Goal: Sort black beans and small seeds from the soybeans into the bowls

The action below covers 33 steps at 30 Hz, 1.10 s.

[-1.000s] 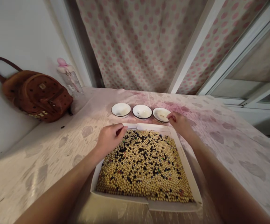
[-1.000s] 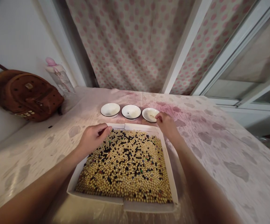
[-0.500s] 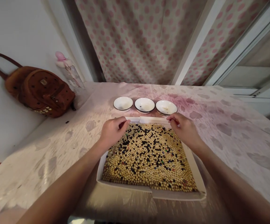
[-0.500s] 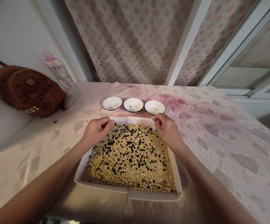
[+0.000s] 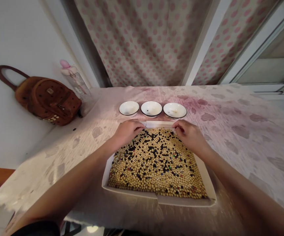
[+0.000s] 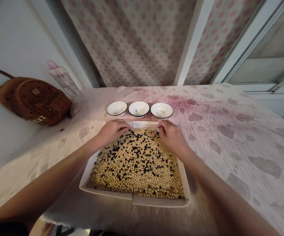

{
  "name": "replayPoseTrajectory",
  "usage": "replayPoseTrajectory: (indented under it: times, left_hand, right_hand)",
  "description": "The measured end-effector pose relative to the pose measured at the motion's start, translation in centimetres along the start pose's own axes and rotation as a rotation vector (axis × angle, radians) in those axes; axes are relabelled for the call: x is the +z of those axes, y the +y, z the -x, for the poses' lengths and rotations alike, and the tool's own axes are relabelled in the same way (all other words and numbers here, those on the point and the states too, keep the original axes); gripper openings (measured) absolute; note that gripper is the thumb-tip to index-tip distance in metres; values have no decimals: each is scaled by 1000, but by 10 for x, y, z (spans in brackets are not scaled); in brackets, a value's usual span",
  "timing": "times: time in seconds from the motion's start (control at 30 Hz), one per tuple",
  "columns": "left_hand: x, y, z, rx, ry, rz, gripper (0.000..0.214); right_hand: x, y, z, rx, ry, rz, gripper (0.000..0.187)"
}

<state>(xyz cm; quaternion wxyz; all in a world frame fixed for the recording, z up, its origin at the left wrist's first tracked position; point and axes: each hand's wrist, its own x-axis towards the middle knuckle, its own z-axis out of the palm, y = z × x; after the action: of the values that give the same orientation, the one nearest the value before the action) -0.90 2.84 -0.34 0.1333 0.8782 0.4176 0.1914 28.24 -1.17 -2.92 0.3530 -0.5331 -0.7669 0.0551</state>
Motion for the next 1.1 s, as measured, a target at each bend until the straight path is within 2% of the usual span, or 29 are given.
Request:
replayPoseTrajectory:
  times: [0.17,0.37,0.6,0.8,1.1]
  left_hand:
    - [3,-1,-8,13,-37,-91,21]
    - [5,-3,-7,0,-28,-47,20]
    - [3,0,-14,3,-92,-76,19]
    - [3,6,-18,-3,-97,-100,19]
    - [2,-2,-14,-13,-77,-122,17]
  right_hand:
    - [0,-1,0,-12,-7,-13,16]
    - [1,0,0,-22,-15,-3,16]
    - [1,0,0,-24,-23,16,17]
    - [1,0,0,-23,-33,40,16]
    - [3,1,1,-60,-6,48,16]
